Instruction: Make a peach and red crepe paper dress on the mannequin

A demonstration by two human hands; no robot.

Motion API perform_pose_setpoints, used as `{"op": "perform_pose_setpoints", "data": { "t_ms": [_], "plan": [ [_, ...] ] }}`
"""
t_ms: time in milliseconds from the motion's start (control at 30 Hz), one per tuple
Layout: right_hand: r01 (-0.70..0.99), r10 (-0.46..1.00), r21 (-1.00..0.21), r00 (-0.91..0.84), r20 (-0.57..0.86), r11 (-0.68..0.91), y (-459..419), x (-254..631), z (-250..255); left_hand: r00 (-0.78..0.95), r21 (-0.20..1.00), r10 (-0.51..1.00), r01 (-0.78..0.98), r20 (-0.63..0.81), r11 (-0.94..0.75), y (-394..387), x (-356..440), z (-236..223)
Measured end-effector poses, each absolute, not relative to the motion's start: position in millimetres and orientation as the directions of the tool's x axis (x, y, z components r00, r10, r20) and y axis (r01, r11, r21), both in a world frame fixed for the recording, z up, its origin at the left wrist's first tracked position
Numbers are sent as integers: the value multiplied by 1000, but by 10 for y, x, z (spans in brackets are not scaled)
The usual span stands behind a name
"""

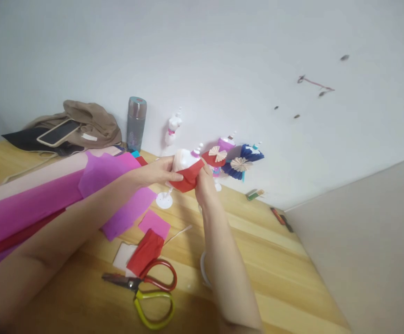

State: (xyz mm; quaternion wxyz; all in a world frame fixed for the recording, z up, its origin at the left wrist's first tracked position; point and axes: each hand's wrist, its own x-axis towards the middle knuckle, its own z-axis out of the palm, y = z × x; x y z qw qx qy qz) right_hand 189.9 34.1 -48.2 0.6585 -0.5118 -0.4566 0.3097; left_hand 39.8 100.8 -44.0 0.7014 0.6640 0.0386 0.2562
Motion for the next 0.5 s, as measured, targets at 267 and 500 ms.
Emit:
{"op": "perform_pose_setpoints", "data": {
  "t_ms": [267,500],
  "plan": [
    [-86,863,-960,464,199,268,296,1782,-529,850,941,439,-337,292,26,1053,419,-489],
    [36,741,-893,543,394,449,82,1784,-491,840,935,463,-350,283,64,1020,414,-445]
  ]
}}
